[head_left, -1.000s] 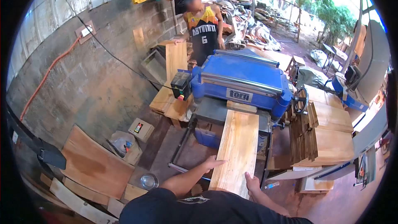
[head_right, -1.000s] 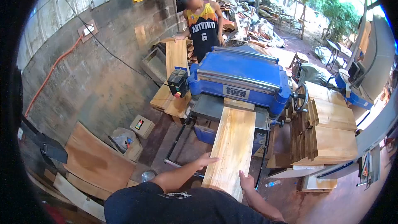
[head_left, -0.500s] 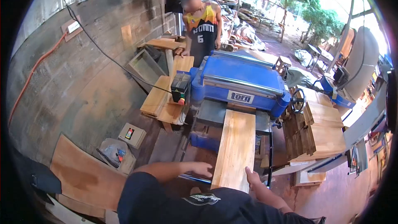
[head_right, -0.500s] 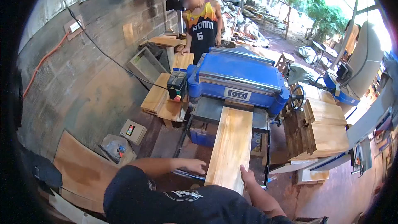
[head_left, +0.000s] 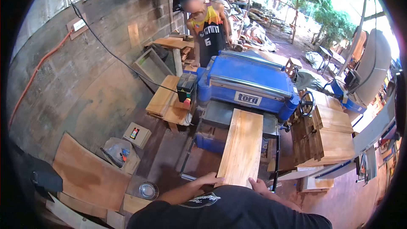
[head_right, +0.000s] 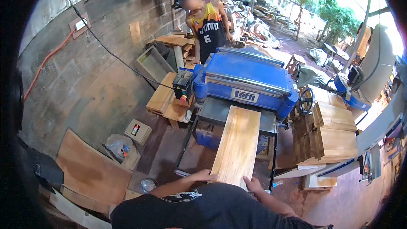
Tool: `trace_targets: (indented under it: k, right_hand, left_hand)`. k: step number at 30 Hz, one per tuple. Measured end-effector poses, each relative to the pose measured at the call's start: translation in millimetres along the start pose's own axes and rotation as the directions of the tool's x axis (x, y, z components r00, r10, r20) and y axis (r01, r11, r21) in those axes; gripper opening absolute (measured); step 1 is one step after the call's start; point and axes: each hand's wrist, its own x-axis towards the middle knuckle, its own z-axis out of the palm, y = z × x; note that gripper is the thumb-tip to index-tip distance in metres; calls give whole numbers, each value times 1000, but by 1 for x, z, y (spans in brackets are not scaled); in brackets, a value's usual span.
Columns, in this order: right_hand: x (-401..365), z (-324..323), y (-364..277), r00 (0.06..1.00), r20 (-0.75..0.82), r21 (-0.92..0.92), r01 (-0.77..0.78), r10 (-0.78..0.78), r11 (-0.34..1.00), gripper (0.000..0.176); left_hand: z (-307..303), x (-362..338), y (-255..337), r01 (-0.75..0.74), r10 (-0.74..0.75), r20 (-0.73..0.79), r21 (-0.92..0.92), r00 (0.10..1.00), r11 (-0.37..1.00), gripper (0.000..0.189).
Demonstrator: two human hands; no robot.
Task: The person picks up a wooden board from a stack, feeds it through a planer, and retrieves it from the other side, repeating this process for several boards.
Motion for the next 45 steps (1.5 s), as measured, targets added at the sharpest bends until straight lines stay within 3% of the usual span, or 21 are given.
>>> trace_targets:
  k: [1,3,5,6,7,8,14,16,20,21,23,24,25,27,28,29,31,33,35,39,45]
  right_hand:
    - [0,0,-10,998,-36,-11,-55,55,998,45]
    - [19,3,-1,1000,-4,68,-11,12,998,44]
    - [15,10,-19,995,-28,385,-74,92,920,41]
    - [19,11,-18,999,36,521,-35,18,853,41]
    - [21,7,-15,999,38,520,-33,15,853,41]
    - [20,6,-10,993,111,592,-86,24,802,40]
    - [-16,2,-10,950,313,672,-219,-4,708,36]
    - [-17,3,-9,989,146,583,-86,1,808,32]
    - [16,9,19,991,3,662,96,-131,744,30]
    - [23,10,23,997,-48,630,81,-66,772,31]
    - [34,10,22,987,-136,544,145,-83,827,34]
    - [43,10,25,980,-197,466,119,-28,877,36]
    - [42,10,17,983,-182,487,112,-25,866,38]
    - [57,13,21,976,-218,471,106,-1,876,38]
    - [62,13,19,977,-214,463,118,-18,878,38]
    - [67,12,17,977,-209,455,130,-36,881,39]
    - [69,15,-1,969,-245,460,138,-24,877,39]
    - [74,13,-11,961,-277,463,151,-19,874,39]
    - [84,10,-20,955,-295,315,118,-21,942,37]
    - [98,8,-38,952,-302,364,157,-43,918,40]
    - [113,3,-42,947,-313,234,149,-70,961,41]
  left_hand:
    - [2,-4,4,4,-5,-10,-3,1000,1000,52]
    - [3,-1,14,-70,33,-122,-307,992,949,53]
    - [9,13,11,-73,5,-177,-381,984,922,48]
    - [14,14,14,-60,-70,-209,-559,975,827,46]
    - [17,15,17,-56,-150,-223,-713,963,699,45]
    - [18,17,17,-137,-129,-295,-732,947,667,49]
    - [24,-1,42,-106,-211,-395,-644,894,758,46]
    - [28,10,29,-90,-210,-388,-627,897,774,48]
    - [35,21,26,-128,-195,-388,-667,901,734,45]
    - [31,5,53,-87,-230,-347,-699,909,710,45]
    - [34,6,55,-225,-101,-372,-732,923,643,46]
    - [30,2,69,-115,-180,-326,-711,928,693,47]
    - [26,-5,82,-4,-260,-285,-680,922,733,48]
    - [25,18,61,-17,-258,-398,-570,881,821,49]
    - [17,7,91,56,-344,-323,-652,881,756,50]
    - [16,14,80,68,-349,-312,-652,883,755,50]
    - [9,41,49,-51,-236,-412,-575,880,816,51]
    - [1,54,42,-20,-244,-427,-526,871,850,52]
    - [-6,64,46,-156,-138,-478,-524,867,837,53]
    - [-20,79,57,-99,-195,-498,-504,845,858,58]
    - [-33,80,84,41,-252,-534,-375,807,926,55]
